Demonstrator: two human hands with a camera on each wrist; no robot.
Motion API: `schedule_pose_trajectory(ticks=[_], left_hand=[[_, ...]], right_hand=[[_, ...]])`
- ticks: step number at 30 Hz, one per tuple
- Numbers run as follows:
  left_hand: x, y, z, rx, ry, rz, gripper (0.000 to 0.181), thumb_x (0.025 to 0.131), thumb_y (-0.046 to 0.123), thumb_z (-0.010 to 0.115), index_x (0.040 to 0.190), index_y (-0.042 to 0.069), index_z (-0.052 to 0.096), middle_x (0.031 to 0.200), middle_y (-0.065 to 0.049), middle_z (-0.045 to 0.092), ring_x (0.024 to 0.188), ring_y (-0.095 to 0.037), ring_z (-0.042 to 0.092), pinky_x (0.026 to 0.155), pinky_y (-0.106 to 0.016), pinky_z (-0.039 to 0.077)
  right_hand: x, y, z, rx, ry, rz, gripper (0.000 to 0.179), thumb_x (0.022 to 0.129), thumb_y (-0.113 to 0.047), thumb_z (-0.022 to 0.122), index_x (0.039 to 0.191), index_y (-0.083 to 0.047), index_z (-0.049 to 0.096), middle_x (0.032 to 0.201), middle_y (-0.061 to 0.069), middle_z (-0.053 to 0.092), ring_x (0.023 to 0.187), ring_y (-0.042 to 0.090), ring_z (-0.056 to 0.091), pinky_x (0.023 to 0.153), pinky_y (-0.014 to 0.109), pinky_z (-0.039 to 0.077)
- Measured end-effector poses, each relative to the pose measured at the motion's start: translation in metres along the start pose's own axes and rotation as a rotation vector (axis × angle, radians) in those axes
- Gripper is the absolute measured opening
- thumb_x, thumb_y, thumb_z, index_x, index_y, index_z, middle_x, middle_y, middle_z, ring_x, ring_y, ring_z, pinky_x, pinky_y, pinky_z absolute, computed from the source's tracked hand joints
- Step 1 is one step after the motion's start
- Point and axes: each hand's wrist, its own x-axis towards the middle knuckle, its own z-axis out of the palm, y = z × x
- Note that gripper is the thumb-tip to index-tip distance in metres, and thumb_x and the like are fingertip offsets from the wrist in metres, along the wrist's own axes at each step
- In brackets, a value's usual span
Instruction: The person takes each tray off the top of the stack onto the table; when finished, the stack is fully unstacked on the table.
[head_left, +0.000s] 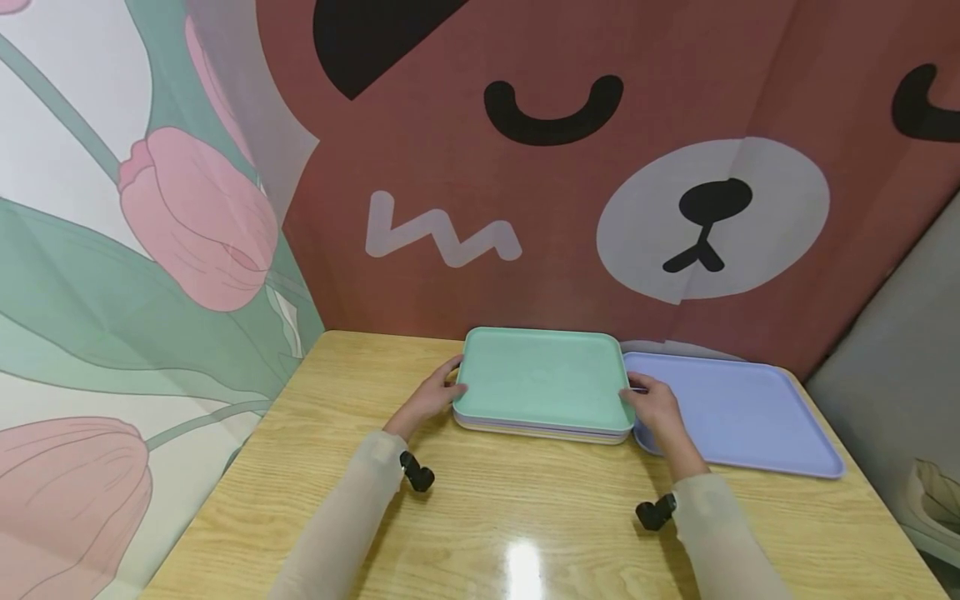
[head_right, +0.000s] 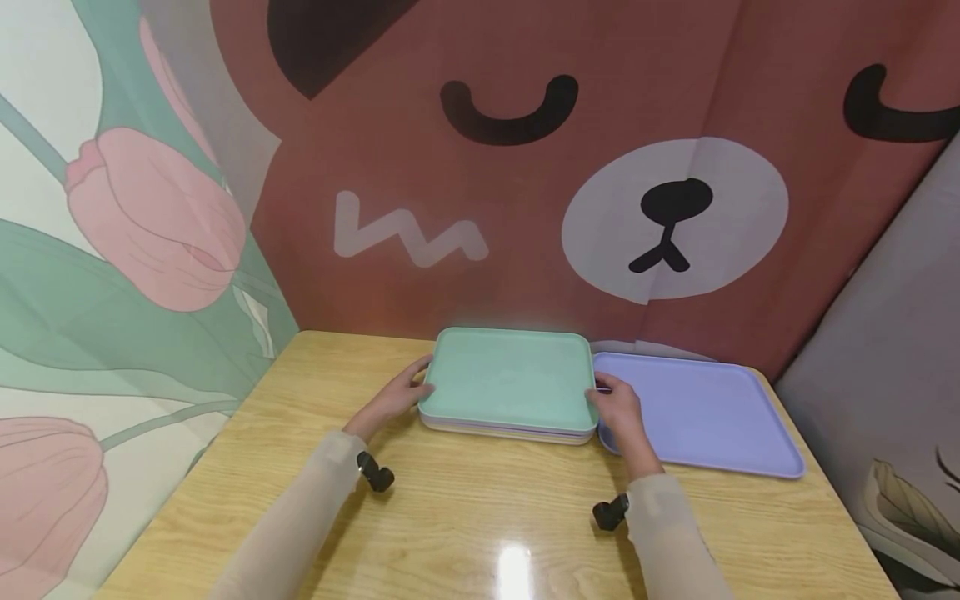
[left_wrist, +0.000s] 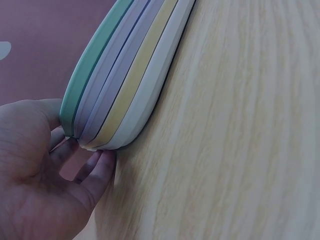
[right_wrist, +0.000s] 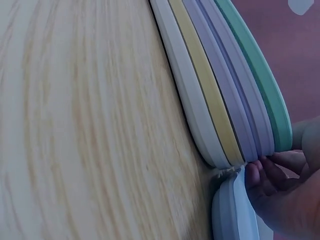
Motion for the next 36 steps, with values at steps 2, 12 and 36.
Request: schedule_pose_trajectory(ticks=[2, 12, 36], left_hand=[[0.0, 0.0, 0.0, -0.002, 0.003, 0.003, 0.064, 0.105, 0.024, 0.055, 0.162, 0.024, 0.025, 0.167, -0.006, 0.026, 0.143, -0.036, 0.042, 0.111, -0.052, 0.041], [-0.001, -0.004, 0.0, -0.01, -0.007, -0.007, 0.064, 0.104, 0.029, 0.057, 0.161, 0.027, 0.028, 0.167, -0.004, 0.026, 0.142, -0.035, 0.043, 0.109, -0.053, 0.042], [0.003, -0.011, -0.003, -0.089, -0.022, 0.016, 0.063, 0.103, 0.02, 0.057, 0.16, 0.012, 0.031, 0.161, -0.014, 0.037, 0.133, -0.034, 0.052, 0.104, -0.047, 0.049]], right_hand=[[-0.001, -0.001, 0.0, 0.015, 0.012, 0.007, 0.052, 0.101, -0.015, 0.057, 0.148, 0.006, 0.046, 0.145, 0.031, 0.049, 0.131, 0.044, 0.049, 0.105, 0.05, 0.046], [-0.005, -0.008, -0.01, 0.172, -0.02, 0.065, 0.058, 0.103, -0.024, 0.056, 0.155, -0.004, 0.04, 0.154, 0.025, 0.042, 0.141, 0.039, 0.04, 0.11, 0.047, 0.043], [-0.026, 0.0, -0.042, 0.672, -0.056, 0.188, 0.066, 0.098, -0.015, 0.067, 0.155, -0.006, 0.036, 0.118, -0.016, 0.06, 0.095, -0.001, 0.061, 0.082, 0.017, 0.053]])
